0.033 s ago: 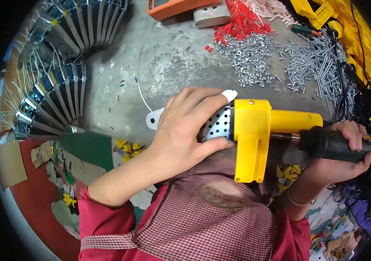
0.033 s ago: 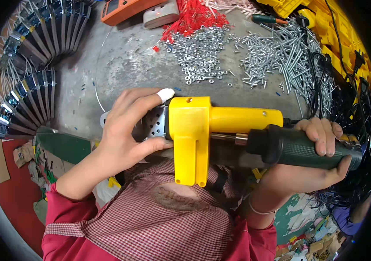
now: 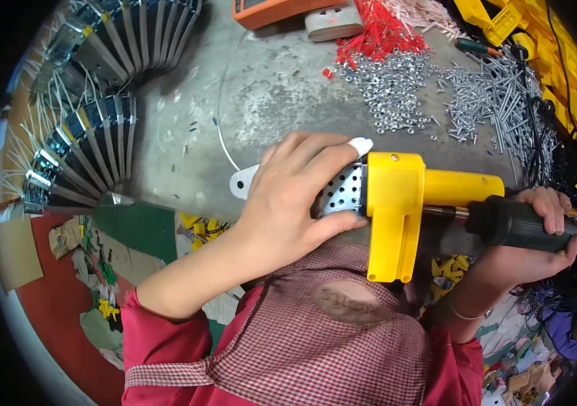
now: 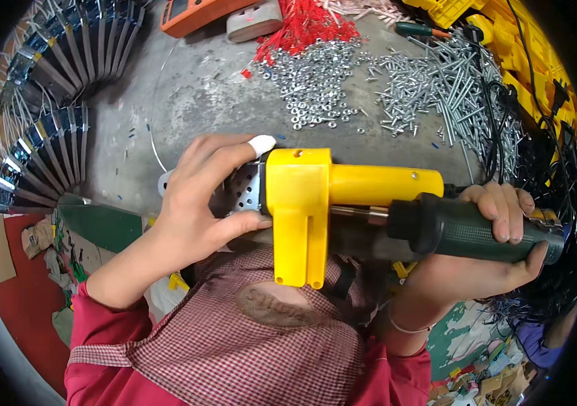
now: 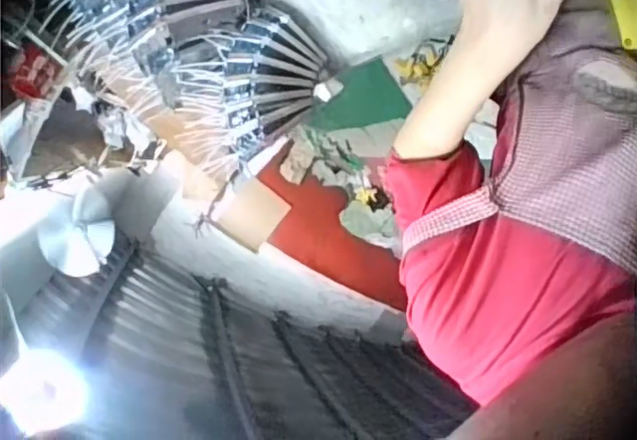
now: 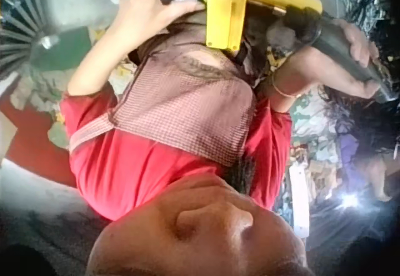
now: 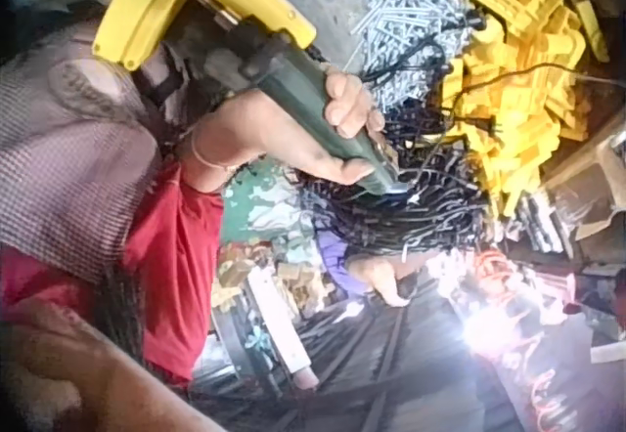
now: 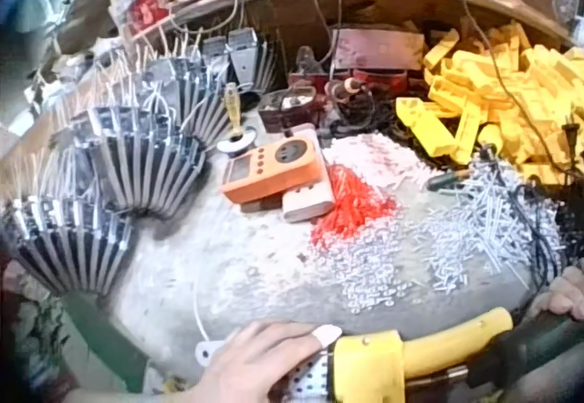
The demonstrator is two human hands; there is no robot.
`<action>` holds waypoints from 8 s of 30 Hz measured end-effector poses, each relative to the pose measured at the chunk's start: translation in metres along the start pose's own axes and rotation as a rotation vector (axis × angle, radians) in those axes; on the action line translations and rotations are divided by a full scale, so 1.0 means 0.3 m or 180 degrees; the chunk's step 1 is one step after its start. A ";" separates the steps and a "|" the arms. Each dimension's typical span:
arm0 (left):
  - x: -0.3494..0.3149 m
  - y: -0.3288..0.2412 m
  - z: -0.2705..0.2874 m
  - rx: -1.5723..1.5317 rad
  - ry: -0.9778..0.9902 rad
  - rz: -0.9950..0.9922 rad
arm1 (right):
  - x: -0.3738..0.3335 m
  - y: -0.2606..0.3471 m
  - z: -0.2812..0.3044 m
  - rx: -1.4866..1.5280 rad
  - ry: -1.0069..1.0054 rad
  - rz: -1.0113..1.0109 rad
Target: The person assembles a yellow electronic device by soldering electrical wires to the yellow plastic assembly with a soldering iron, then fastening parts with screws using an electric screwdriver.
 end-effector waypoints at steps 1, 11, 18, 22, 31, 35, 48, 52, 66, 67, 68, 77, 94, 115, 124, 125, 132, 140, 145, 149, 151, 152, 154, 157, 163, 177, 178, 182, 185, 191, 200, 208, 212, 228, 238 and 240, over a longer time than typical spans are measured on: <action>-0.004 -0.001 0.004 0.0036 -0.0018 0.0017 | 0.001 -0.016 0.001 0.0127 0.0027 -0.0060; -0.010 0.003 0.001 0.0023 -0.0123 0.0005 | -0.001 -0.021 -0.005 -0.0077 0.0107 0.0078; 0.085 0.054 0.110 0.0443 -0.0350 -0.0019 | -0.033 -0.011 -0.027 -0.0342 0.0194 0.0233; 0.209 0.100 0.073 0.1373 -0.0590 -0.0528 | -0.036 -0.007 -0.025 -0.0341 0.0192 0.0219; 0.259 0.097 0.066 0.1317 -0.0503 -0.0756 | -0.040 -0.018 -0.014 -0.0100 0.0084 0.0159; 0.249 0.084 0.091 0.1217 -0.0592 -0.0677 | -0.041 -0.020 -0.012 -0.0081 0.0064 0.0149; 0.224 0.098 0.106 0.1044 -0.0273 -0.0565 | -0.050 -0.016 0.008 -0.0024 -0.0045 0.0164; 0.227 0.060 0.082 0.2345 0.0066 -0.0873 | -0.052 -0.012 0.006 -0.0022 -0.0029 0.0153; -0.006 -0.012 0.069 0.0171 -0.0364 -0.0073 | -0.033 -0.017 -0.004 -0.0145 0.0036 0.0006; -0.036 -0.023 0.048 -0.0092 -0.0490 0.0013 | -0.031 -0.018 -0.002 -0.0152 0.0042 -0.0050; -0.059 -0.030 0.030 -0.0162 -0.0617 0.0083 | -0.027 -0.015 0.000 -0.0135 0.0045 -0.0038; -0.071 0.006 -0.028 -0.0550 -0.0822 -0.0230 | -0.014 -0.009 0.002 -0.0059 0.0064 -0.0040; -0.063 0.010 -0.030 -0.0269 -0.0864 -0.0367 | 0.008 -0.045 -0.028 -0.0070 -0.0055 -0.0098; -0.039 0.017 -0.014 -0.0770 -0.0428 -0.0258 | -0.004 -0.028 -0.037 -0.0388 0.0135 0.0270; -0.035 0.028 0.023 -0.1190 -0.0040 0.0069 | -0.022 -0.009 -0.062 -0.0489 -0.0109 0.0237; -0.009 0.038 0.055 -0.1309 -0.0111 -0.0027 | -0.011 0.000 -0.064 -0.0537 0.0002 0.0143; 0.186 0.037 0.063 0.2128 -0.0173 -0.1024 | 0.079 0.025 -0.065 -0.0466 0.0399 0.0218; 0.255 0.044 0.083 0.2378 0.0391 -0.1550 | 0.085 -0.002 -0.025 -0.0452 0.0315 0.0149; 0.037 0.021 0.077 0.0334 -0.0576 -0.0266 | 0.084 -0.038 -0.033 -0.0460 0.0176 0.0101; 0.014 0.018 0.028 -0.0027 -0.0855 -0.0083 | 0.100 -0.029 -0.010 -0.0485 0.0085 -0.0035; 0.007 0.022 0.027 -0.0060 -0.0922 -0.0156 | 0.102 -0.025 -0.002 -0.0537 0.0031 -0.0080; 0.004 0.028 0.023 -0.0084 -0.0919 -0.0160 | 0.102 -0.024 0.000 -0.0573 -0.0041 -0.0092; 0.002 0.039 0.013 -0.0027 -0.1046 -0.0300 | 0.107 -0.028 -0.010 -0.0534 0.0054 -0.0136; 0.010 0.058 0.008 -0.0130 -0.1127 -0.0412 | 0.103 -0.044 -0.048 -0.0518 0.0068 -0.0191; 0.004 0.061 0.008 -0.0268 -0.1139 -0.0366 | 0.098 -0.064 -0.044 -0.0674 -0.0045 -0.0198; 0.012 0.046 0.010 -0.0358 -0.1111 -0.0045 | 0.111 -0.062 -0.062 -0.0707 -0.0306 -0.0332; 0.014 0.052 0.013 -0.0354 -0.1054 -0.0099 | 0.112 -0.064 -0.063 -0.0739 -0.0354 -0.0332; 0.026 0.075 0.012 -0.0603 -0.0893 -0.0179 | 0.113 -0.067 -0.063 -0.0823 -0.0442 -0.0296; 0.032 0.072 0.023 -0.0729 -0.0719 -0.0097 | 0.111 -0.074 -0.065 -0.0871 -0.0533 -0.0214; 0.033 0.068 0.027 -0.0760 -0.0729 -0.0088 | 0.103 -0.083 -0.083 -0.0613 -0.0294 -0.0022; -0.039 0.082 0.058 -0.1263 -0.0943 0.0737 | 0.127 0.045 -0.085 -0.0766 -0.0201 -0.0171; -0.097 -0.005 0.059 0.1114 -0.0141 -0.0351 | 0.031 0.357 0.058 -0.6739 -0.0785 0.1149; -0.106 -0.024 0.127 0.1382 -0.0352 -0.0814 | 0.100 0.215 -0.125 -0.6643 -0.0377 0.1531; -0.132 -0.026 0.165 0.0753 -0.0783 -0.0522 | 0.757 0.196 0.017 -0.5155 -0.0432 0.0899; -0.168 0.172 0.386 0.0151 -0.1518 0.0775 | 0.459 -0.547 -0.559 -0.6717 0.4416 0.1438; -0.175 0.239 0.415 0.0229 -0.1488 0.0918 | 0.493 -0.686 -0.523 -0.7145 0.4984 0.1798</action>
Point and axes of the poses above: each hand's wrist, its own x-axis towards the middle knuckle, its own z-axis out of the back of the hand, y = z × x, the point moved 2 cm from there along x, towards the middle knuckle, and after that the axes turned 4 degrees about z, right-handed, at the moved point
